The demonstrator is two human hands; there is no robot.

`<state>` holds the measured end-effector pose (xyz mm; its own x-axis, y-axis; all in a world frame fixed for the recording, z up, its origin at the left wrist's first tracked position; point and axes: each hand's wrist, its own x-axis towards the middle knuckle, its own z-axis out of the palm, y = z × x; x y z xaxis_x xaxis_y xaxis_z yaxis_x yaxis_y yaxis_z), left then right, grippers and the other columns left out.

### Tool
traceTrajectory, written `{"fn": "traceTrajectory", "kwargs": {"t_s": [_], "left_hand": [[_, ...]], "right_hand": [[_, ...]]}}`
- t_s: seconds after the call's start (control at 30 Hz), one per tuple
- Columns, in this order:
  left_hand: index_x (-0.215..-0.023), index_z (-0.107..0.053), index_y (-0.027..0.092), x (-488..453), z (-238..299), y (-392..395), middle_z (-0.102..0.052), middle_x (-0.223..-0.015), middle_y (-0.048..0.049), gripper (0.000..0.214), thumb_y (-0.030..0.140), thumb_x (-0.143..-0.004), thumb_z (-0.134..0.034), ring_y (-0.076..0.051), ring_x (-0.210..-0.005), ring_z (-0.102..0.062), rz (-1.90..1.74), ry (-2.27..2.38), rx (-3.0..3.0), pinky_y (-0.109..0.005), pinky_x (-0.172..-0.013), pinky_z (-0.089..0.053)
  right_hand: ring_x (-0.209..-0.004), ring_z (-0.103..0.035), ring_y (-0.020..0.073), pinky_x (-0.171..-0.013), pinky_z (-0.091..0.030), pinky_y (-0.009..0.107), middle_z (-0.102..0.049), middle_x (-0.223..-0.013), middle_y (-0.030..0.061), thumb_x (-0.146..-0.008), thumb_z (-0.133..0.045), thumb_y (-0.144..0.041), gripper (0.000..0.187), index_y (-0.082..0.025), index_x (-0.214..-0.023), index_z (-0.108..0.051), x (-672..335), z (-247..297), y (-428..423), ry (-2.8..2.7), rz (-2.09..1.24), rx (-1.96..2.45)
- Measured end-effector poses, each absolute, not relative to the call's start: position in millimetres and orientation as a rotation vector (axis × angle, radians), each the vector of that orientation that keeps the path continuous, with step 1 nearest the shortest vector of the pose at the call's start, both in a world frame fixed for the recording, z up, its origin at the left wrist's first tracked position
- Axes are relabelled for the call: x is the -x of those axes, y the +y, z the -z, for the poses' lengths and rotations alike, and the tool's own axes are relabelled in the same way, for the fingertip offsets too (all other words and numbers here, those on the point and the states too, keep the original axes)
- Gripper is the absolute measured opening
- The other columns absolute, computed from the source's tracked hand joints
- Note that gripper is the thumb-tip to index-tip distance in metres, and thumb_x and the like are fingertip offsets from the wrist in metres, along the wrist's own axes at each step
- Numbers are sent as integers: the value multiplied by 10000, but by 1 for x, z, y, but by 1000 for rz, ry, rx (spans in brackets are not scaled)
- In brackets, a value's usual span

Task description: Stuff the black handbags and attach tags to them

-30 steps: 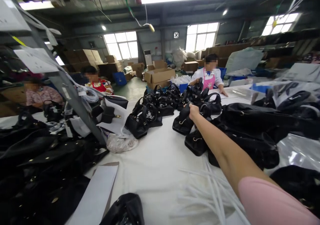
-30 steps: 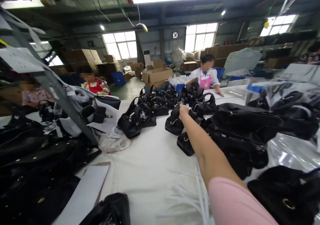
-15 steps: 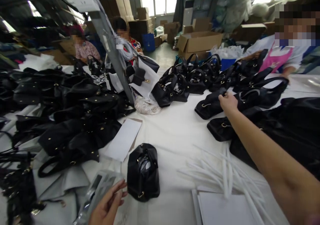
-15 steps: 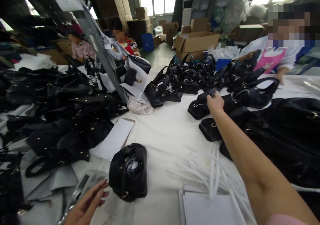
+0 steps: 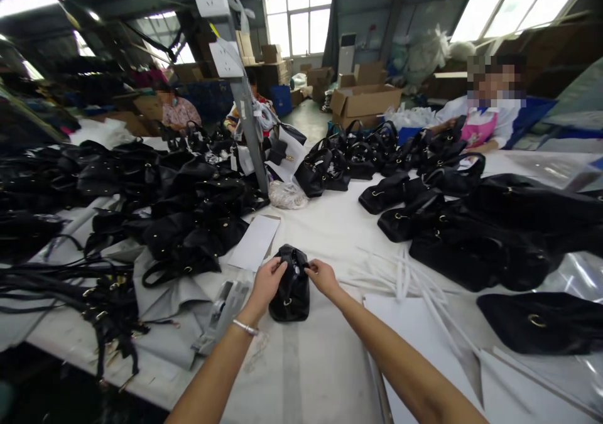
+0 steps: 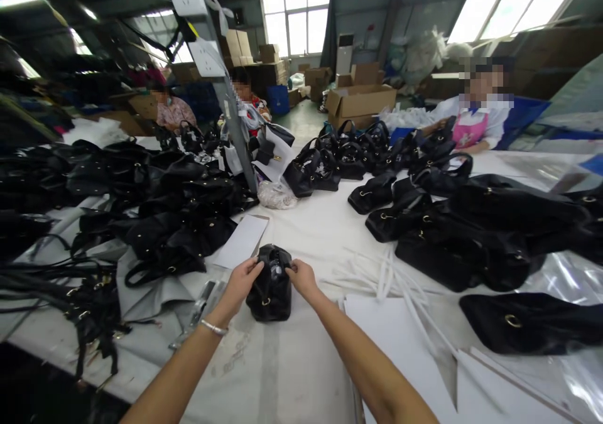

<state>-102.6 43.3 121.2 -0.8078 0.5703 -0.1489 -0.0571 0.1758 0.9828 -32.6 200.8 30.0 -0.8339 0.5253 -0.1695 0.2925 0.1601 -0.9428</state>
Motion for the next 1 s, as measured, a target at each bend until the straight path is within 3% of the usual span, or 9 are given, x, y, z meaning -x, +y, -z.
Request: {"fn": "traceTrajectory", "kwargs": {"t_s": [0.13,0.27,0.4,0.57,0.73,1.0], "left_hand": [[-905,-633,161,85,-146,29,-643,-812,-15,331,478,-835,-567,-169,-791,-584,-1684,1986,-611,-259,-727,-463],[-815,-617,162,63,-164,19,-588,-755,5,323,476,-844,-549,-147,-733,-527,-1573,1910,-775,-238,-689,-428],[-814,-632,158,39,-167,15,-575,-730,12,312,456,-848,-544,-140,-693,-503,-1338,1742,-949,-239,-661,-399],[-847,-636,152,17,-164,10,-585,-742,2,308,447,-848,-547,-142,-690,-507,-1267,1580,-983,-246,-656,-402],[-876,-642,147,7,-163,1,-589,-758,-3,321,452,-854,-546,-140,-691,-510,-1260,1461,-1015,-247,-658,-406],[-830,-619,156,18,-157,-5,-575,-717,15,341,495,-822,-587,-122,-641,-499,-1312,1308,-939,-233,-624,-396]], "right_hand": [[-579,-607,162,-622,-507,299,-614,-582,-17,-697,-695,-354,182,-196,-705,-604,-23,-48,178,-2046,-1969,818],[-663,-642,168,-680,-533,317,-675,-717,30,-683,-718,-472,331,-174,-807,-646,-93,-60,141,-1764,-2229,880],[-718,-629,154,-721,-512,298,-688,-790,42,-589,-814,-401,351,-160,-808,-685,-145,-63,105,-1406,-2429,1056],[-769,-614,170,-652,-455,268,-692,-816,46,-665,-744,-425,319,-169,-851,-700,-176,-59,74,-1502,-2164,1200],[-653,-576,161,-583,-426,267,-648,-680,8,-697,-694,-426,275,-180,-822,-695,-182,-53,60,-1599,-1829,1251],[-837,-643,188,-679,-472,274,-703,-930,62,-697,-726,-485,333,-209,-883,-727,-189,-64,30,-1214,-2037,1222]]}}
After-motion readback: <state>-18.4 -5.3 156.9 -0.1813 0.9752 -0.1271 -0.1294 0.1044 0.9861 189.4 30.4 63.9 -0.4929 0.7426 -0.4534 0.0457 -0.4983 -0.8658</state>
